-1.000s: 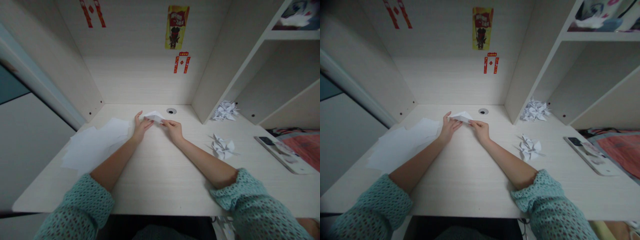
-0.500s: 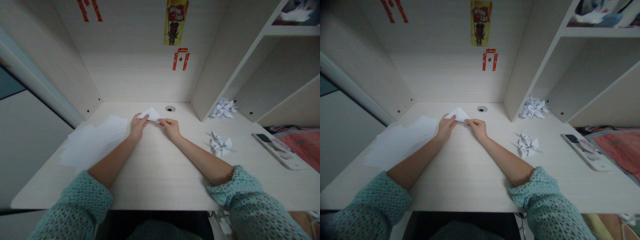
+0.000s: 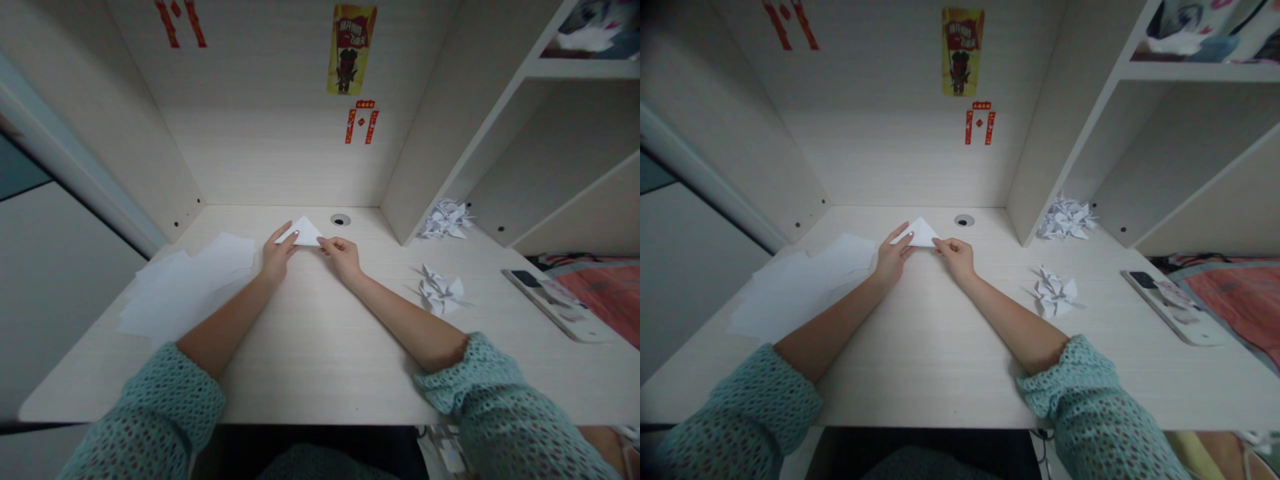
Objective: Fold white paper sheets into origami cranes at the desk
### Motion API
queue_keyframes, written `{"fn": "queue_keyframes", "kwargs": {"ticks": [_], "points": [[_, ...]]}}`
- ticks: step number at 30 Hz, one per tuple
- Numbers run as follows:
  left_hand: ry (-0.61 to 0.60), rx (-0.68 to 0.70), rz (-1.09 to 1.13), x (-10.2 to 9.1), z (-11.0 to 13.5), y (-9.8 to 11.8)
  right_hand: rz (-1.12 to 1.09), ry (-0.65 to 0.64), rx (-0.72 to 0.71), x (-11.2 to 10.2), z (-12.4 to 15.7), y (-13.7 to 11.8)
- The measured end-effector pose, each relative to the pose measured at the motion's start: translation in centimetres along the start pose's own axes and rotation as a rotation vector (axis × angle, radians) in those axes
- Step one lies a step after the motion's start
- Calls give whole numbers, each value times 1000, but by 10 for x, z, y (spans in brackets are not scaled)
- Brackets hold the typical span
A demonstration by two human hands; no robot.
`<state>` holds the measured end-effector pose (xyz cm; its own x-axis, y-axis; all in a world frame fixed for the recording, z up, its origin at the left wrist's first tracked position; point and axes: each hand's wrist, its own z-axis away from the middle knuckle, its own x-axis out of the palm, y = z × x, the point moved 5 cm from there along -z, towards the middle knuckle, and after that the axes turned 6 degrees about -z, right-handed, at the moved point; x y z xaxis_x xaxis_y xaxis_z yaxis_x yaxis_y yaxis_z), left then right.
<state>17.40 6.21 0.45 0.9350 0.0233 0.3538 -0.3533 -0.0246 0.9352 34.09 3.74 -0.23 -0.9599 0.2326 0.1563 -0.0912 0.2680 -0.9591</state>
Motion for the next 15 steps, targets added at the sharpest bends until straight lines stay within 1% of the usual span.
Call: {"fn": "queue_keyframes", "kwargs": {"ticks": [9,15], "points": [[-15,-2,-8,0,-2,-1,-89,30,47,-1,-4,3],[-34,8,-7,0,-2,-1,-111,32,40,0,-3,-1]]}}
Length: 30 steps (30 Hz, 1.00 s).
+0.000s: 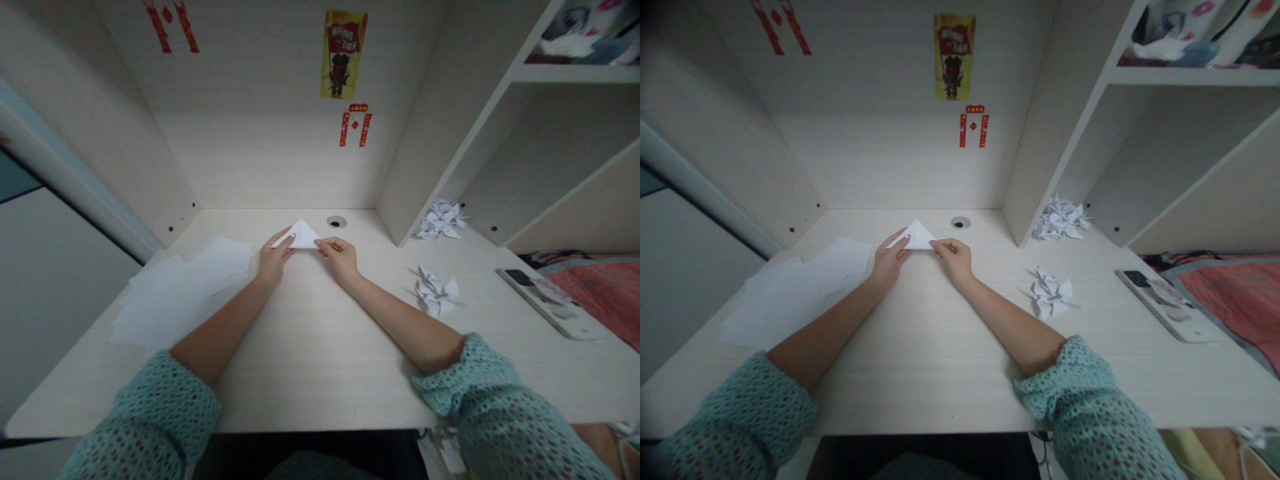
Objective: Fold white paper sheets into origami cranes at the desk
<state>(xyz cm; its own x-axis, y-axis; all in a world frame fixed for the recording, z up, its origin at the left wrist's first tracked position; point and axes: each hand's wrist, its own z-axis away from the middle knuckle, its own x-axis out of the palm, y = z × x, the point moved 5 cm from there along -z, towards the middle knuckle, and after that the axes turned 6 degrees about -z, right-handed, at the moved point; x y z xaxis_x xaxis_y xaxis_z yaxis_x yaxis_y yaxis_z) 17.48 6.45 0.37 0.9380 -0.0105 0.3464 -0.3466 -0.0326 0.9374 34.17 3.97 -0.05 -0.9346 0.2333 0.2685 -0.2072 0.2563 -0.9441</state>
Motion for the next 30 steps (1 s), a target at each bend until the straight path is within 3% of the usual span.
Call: {"fn": "queue_keyframes", "kwargs": {"ticks": [30], "points": [[72,2,-23,0,3,-1,-110,40,-47,-1,0,3]]}}
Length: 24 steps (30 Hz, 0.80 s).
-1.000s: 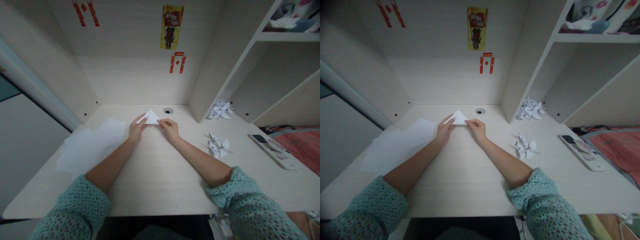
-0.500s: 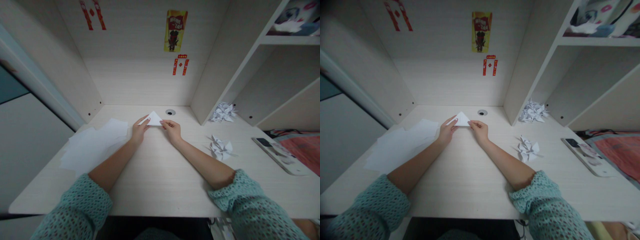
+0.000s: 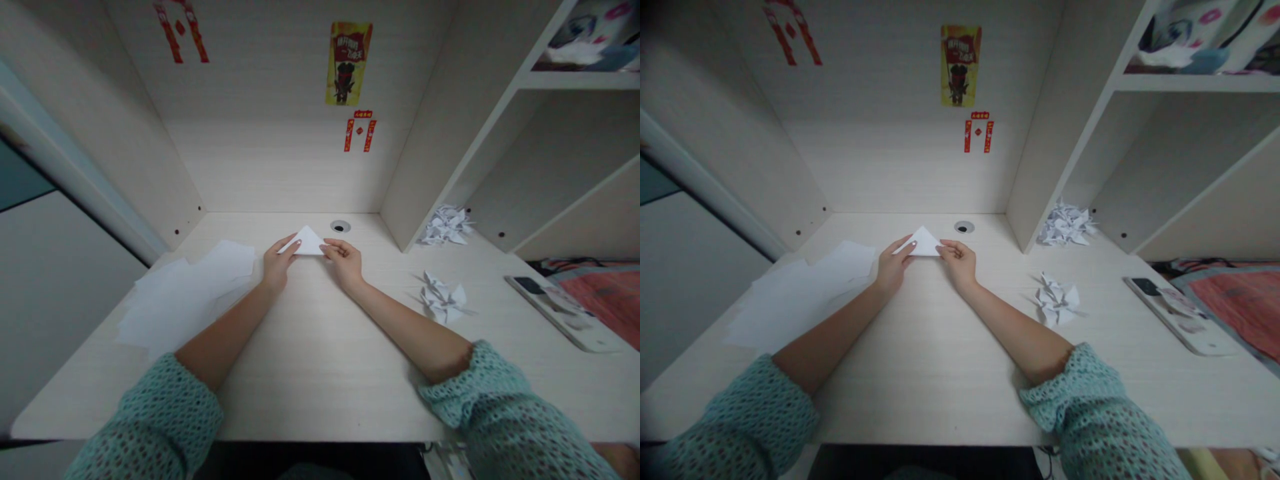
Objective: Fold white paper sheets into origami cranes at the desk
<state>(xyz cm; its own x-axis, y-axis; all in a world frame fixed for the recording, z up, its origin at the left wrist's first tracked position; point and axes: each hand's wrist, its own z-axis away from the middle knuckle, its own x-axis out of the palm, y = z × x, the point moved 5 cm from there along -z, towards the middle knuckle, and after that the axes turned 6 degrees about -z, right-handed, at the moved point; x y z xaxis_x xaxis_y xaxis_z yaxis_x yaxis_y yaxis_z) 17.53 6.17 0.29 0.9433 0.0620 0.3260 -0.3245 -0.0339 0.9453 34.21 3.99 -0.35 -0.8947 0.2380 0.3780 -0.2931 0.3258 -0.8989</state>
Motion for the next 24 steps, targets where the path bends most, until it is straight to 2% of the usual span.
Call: {"fn": "queue_keyframes", "kwargs": {"ticks": [9,16,24], "points": [[-59,40,-48,1,0,-1,112,-8,-75,-4,-3,4],[-67,39,-53,2,1,0,141,-24,-81,-2,-2,1],[-125,27,-64,4,-1,-3,203,-110,-142,4,1,-1]]}}
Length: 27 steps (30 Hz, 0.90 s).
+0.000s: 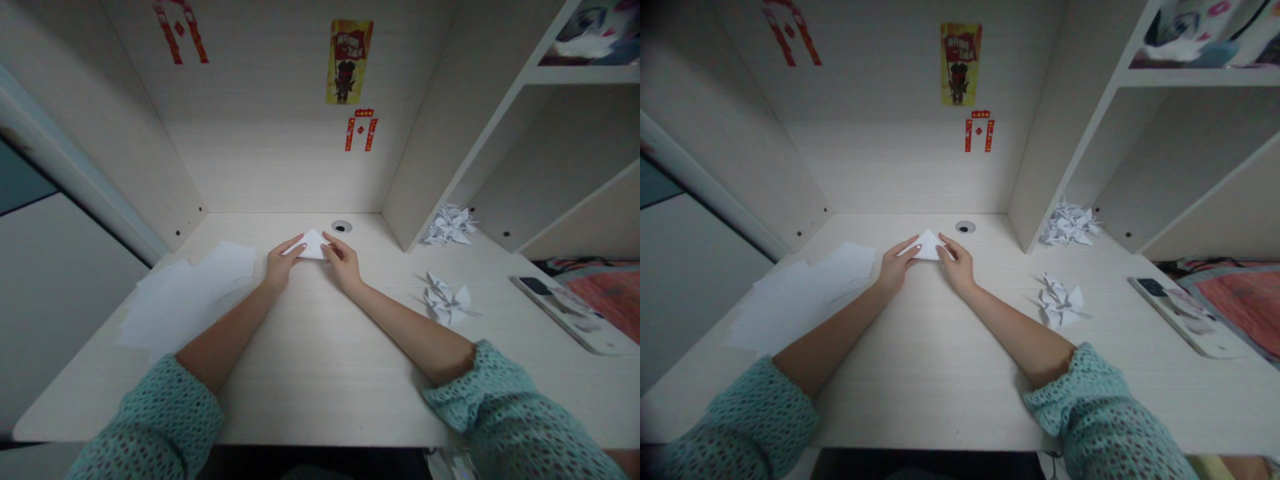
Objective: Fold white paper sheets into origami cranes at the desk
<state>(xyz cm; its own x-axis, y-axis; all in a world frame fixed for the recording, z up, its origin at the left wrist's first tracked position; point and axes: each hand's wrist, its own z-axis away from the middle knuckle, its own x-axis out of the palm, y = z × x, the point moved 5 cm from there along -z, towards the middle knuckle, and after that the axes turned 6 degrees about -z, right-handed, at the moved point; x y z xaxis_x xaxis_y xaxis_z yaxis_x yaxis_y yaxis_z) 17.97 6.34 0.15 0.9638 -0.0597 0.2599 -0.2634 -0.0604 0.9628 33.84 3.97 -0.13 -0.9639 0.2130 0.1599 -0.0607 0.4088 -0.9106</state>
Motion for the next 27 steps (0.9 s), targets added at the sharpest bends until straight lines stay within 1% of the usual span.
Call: {"fn": "queue_keyframes", "kwargs": {"ticks": [3,8,11,16,21,24,27], "points": [[-26,6,-24,1,0,-1,-19,0,-11,1,1,0],[-16,23,-62,-1,1,0,-12,4,-10,0,1,0],[-17,40,-81,0,3,1,25,4,-55,0,2,-3],[20,63,-122,0,4,2,131,-23,-129,1,4,-12],[38,88,-167,2,5,3,242,-56,-171,4,7,-18],[81,118,-194,1,7,6,249,-55,-168,5,7,-18],[94,162,-240,1,9,10,236,-61,-166,5,6,-16]]}}
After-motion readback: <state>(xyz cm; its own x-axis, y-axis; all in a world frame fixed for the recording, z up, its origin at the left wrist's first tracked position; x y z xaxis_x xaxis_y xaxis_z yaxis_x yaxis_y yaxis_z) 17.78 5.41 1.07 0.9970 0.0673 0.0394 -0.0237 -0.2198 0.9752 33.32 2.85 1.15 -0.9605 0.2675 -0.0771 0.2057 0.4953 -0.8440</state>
